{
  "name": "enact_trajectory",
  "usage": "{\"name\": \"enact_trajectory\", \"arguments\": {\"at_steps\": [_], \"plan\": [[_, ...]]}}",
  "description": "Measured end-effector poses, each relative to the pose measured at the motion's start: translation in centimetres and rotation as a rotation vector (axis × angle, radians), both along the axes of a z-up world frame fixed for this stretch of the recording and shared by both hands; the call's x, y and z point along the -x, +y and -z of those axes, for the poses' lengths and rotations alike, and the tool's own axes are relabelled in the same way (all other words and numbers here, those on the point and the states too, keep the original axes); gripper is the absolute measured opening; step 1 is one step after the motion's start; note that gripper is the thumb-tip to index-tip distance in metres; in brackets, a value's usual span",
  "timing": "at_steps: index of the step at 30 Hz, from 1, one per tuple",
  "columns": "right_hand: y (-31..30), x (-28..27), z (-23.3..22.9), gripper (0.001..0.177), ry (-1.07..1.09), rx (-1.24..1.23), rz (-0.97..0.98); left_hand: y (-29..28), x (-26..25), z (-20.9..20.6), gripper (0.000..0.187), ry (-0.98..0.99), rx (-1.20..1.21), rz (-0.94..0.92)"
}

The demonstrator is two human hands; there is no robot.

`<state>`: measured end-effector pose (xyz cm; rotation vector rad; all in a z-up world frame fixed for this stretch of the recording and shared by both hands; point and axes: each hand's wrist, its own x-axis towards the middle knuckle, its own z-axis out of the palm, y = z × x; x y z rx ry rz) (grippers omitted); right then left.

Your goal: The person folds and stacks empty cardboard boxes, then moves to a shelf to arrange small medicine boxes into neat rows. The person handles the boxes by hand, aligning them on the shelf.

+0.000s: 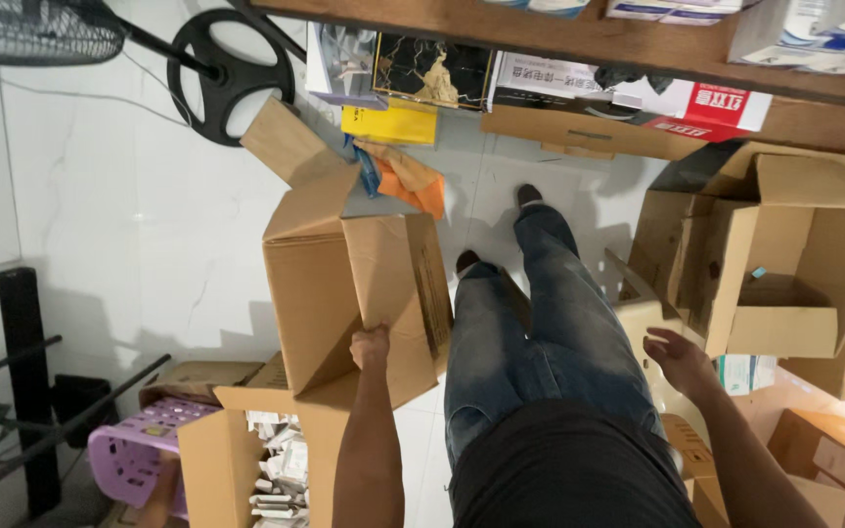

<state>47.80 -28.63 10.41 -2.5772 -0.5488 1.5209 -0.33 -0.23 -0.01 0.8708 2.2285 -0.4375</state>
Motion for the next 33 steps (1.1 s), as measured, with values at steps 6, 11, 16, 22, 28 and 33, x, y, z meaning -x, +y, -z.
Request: {"name": "enact_trajectory", "arguments": {"at_steps": [6,11,16,22,28,33], "plan": [[1.7,0.6,-0.9,0.048,-0.028,-0.131,0.004,-3.7,-0.1,-4.2,0.057,-0.031,-0.009,0.239],[5.2,0.7,-2.3,0.053,0.043,-0.021,0.056,-7.3,-0.1,-7.4,0.064,-0.017,-0.086,0.407],[10.3,1.2,-4.2,0.055,-0.02,-0.265,-0.166,-9.7,-1.7,-10.7,0.063,-0.026,-0.035,0.644],[17.9,4.9,-7.9,0.045,-0.265,-0.675,-0.391,-9.0,-6.5,-16.8,0.047,-0.107,0.024,0.79],[25.5,5.2,-10.6,0.076,-0.274,-0.778,-0.479,-8.3,-9.3,-23.3,0.026,-0.223,-0.182,1.068],[29.3,4.4,-10.0,0.097,-0.034,-0.571,-0.617,-10.2,-10.6,-25.5,0.05,-0.255,-0.249,1.101]]}}
